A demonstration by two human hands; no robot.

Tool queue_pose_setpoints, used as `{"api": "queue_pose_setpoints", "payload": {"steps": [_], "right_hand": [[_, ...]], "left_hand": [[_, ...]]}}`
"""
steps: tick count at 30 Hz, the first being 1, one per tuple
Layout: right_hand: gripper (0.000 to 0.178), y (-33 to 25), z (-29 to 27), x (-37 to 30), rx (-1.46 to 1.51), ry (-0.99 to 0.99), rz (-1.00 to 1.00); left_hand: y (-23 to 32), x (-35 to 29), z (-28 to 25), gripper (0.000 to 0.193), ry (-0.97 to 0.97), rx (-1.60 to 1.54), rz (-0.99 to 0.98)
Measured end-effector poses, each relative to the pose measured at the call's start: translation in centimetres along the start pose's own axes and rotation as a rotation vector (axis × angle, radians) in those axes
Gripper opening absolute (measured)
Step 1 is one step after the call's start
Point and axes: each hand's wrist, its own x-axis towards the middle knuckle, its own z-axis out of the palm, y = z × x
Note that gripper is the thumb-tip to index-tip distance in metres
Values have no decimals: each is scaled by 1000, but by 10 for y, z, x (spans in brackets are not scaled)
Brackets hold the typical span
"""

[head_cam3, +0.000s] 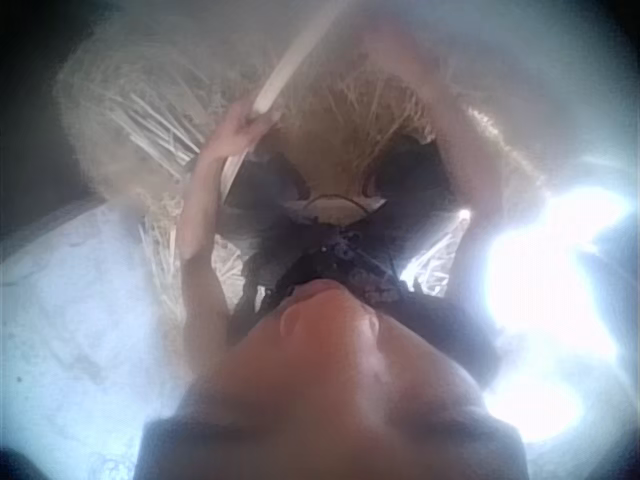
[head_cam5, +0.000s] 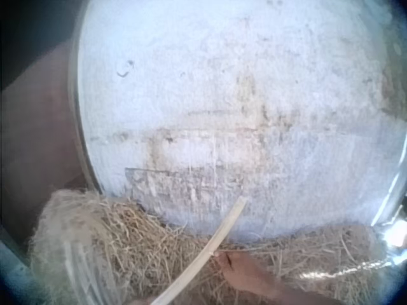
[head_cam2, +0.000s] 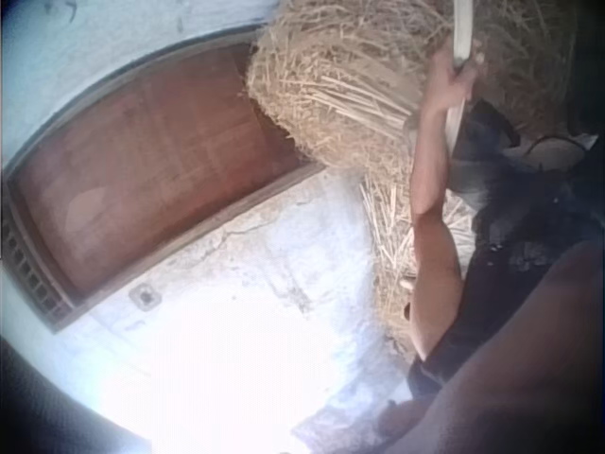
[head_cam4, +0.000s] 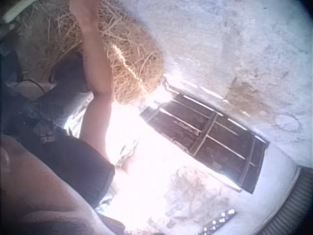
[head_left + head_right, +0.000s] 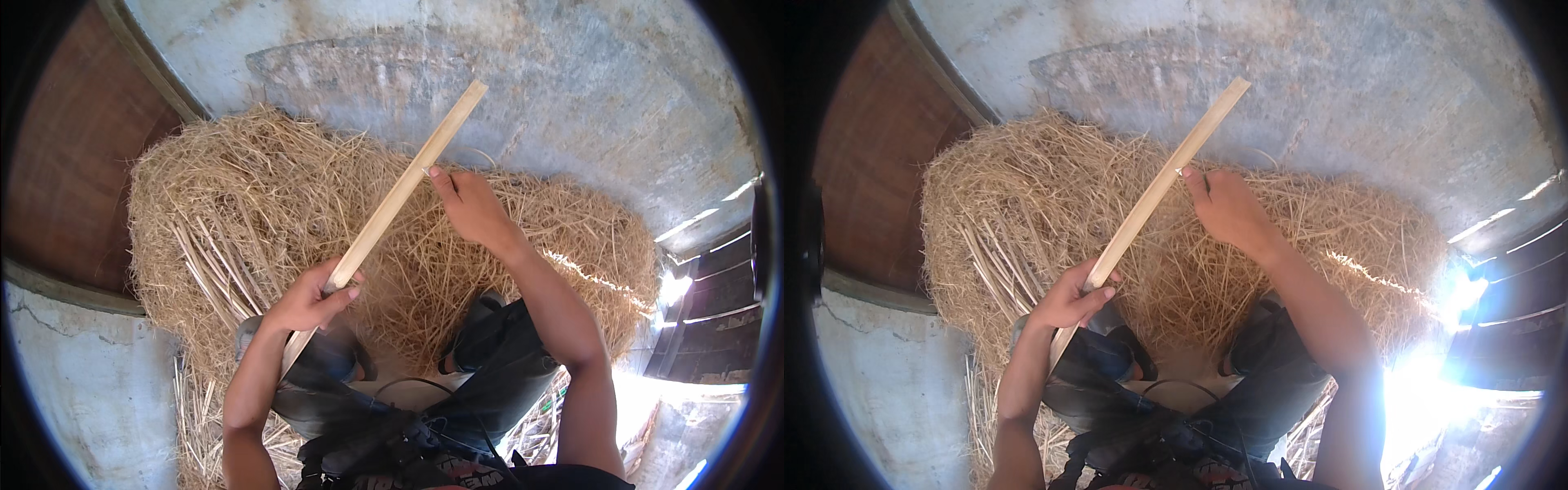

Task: The person uses a utility knife to shave thin strips from a length of bamboo while sitting in a workspace containing piles of straw.

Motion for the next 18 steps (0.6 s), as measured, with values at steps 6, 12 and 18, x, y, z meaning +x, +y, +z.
{"api": "queue_pose_setpoints", "payload": {"steps": [6,12,18], "right_hand": [[73,-1,0,-10,32,-186,-71],[68,-5,1,-8,100,-176,-108],[60,24,-10,21,197,69,-100]], "left_hand": [[1,-3,1,25,28,-11,-6],[-2,12,-9,31,159,130,15],[3,11,-2,31,126,115,-2]]}}
